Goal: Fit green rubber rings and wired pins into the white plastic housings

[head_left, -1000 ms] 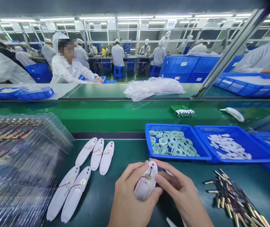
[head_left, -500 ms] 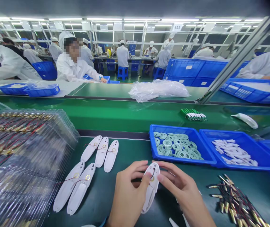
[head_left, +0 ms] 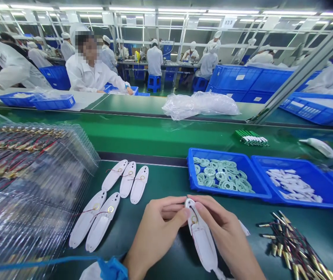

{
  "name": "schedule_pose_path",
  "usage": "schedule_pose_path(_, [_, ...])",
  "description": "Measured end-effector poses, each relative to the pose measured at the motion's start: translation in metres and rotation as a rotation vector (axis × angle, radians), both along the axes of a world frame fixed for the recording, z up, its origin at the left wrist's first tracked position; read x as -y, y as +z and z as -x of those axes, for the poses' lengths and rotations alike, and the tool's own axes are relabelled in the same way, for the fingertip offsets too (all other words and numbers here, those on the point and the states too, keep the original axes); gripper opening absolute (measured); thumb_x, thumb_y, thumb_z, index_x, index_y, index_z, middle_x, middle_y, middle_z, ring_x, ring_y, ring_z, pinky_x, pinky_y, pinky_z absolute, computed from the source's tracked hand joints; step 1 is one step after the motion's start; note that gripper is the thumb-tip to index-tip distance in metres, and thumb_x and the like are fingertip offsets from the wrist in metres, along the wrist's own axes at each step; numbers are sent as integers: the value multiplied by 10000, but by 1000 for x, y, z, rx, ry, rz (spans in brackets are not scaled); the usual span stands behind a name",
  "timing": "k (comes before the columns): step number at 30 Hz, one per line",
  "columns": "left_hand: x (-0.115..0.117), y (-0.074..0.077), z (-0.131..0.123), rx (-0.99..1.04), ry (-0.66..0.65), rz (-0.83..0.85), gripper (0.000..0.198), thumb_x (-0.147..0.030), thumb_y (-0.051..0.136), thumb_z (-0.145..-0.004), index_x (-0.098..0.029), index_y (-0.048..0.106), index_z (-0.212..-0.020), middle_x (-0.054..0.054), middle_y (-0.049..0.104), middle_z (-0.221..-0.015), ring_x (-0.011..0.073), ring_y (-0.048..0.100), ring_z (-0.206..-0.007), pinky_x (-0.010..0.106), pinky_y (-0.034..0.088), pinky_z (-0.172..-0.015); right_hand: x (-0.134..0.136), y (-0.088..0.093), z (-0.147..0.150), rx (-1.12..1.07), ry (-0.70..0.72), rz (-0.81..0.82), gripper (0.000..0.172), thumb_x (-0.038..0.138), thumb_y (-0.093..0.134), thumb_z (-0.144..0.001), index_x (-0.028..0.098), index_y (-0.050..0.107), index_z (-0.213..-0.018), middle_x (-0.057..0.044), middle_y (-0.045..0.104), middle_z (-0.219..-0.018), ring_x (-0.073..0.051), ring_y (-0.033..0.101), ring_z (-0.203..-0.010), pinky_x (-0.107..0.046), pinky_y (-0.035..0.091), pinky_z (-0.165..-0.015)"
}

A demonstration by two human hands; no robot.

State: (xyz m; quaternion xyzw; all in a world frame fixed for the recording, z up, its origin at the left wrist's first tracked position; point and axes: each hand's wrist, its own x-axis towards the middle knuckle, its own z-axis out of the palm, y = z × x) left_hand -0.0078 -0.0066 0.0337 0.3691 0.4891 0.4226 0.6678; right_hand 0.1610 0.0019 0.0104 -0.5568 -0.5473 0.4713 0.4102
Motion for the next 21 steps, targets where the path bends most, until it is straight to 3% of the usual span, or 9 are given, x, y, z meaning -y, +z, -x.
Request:
schedule_pose_path(9, [4, -1, -12, -25, 56, -4, 346, -296, 752, -827, -162, 787, -1144, 110, 826, -1038, 269, 766, -975, 342, 591, -882, 7, -4, 4, 197, -88, -190, 342, 485, 601, -945, 221, 793, -1046, -102, 760, -1035, -211, 736, -833, -247, 601, -623])
schedule_pose_path(13, [5, 1, -12, 19, 76, -38, 338, -325, 732, -856, -191, 779, -1164, 91, 821, -1076, 250, 756, -1003, 317, 587, -888, 11, -6, 2, 341, -6, -252, 402, 474, 495, -996, 236, 765, -1176, -94, 789, -1133, -264, 749, -1023, -339, 616, -832])
schedule_pose_path(17, [5, 2, -11, 25, 89, -51, 338, -362, 737, -862, -213, 777, -1164, 77, 820, -1079, 236, 753, -995, 308, 590, -884, 15, -7, 2, 310, 93, -227, 445, 446, 438, -1032, 260, 666, -1367, -58, 677, -1383, -274, 637, -1269, -383, 534, -1037])
schedule_pose_path(21, [5, 1, -8, 22, 58, -54, 300, -372, 725, -881, -226, 776, -1138, 66, 814, -1096, 227, 744, -1023, 291, 587, -890, 17, -5, 5, 167, 45, -87, 465, 468, 506, -1006, 296, 622, -1422, -37, 691, -1364, -312, 608, -1301, -399, 543, -1028])
